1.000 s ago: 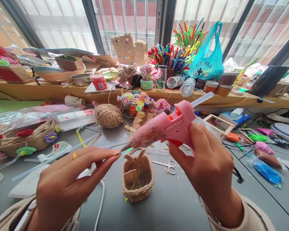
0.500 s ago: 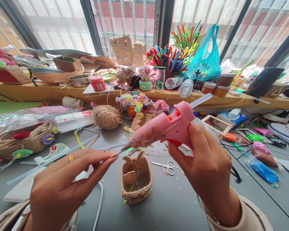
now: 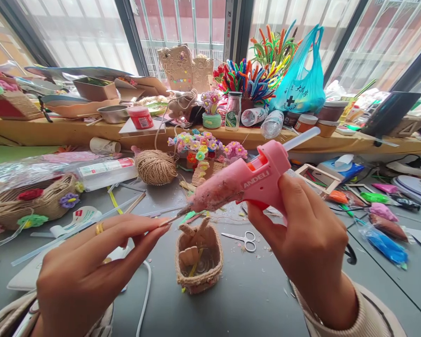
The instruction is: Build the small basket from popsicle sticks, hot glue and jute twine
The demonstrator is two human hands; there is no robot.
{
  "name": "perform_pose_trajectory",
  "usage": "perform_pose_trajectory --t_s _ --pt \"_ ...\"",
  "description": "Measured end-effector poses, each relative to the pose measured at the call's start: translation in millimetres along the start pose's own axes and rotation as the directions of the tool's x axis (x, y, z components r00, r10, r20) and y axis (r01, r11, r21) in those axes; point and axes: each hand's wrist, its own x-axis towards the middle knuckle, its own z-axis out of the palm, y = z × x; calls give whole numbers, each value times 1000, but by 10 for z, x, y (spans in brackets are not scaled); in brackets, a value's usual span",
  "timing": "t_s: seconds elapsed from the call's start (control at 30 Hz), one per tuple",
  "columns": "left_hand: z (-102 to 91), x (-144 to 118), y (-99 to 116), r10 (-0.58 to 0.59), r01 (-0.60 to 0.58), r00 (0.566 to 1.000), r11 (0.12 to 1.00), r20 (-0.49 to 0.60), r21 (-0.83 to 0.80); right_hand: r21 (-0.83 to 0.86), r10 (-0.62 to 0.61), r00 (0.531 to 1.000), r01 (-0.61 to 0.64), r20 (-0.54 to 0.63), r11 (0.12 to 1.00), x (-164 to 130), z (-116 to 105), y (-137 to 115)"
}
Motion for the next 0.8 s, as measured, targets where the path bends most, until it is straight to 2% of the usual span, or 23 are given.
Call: perform_pose_trajectory --t_s 0.23,0.5,0.8 --pt "28 -34 -75 47 -48 997 999 -53 -22 0 14 1000 -14 22 1000 0 -6 -7" --pt "-17 -14 -11 4 -4 1000 1000 -10 -6 -18 30 999 -30 29 999 13 -19 9" --pt "-7 -41 -54 32 -31 998 999 -49 6 -13 58 998 -58 36 998 7 -23 0"
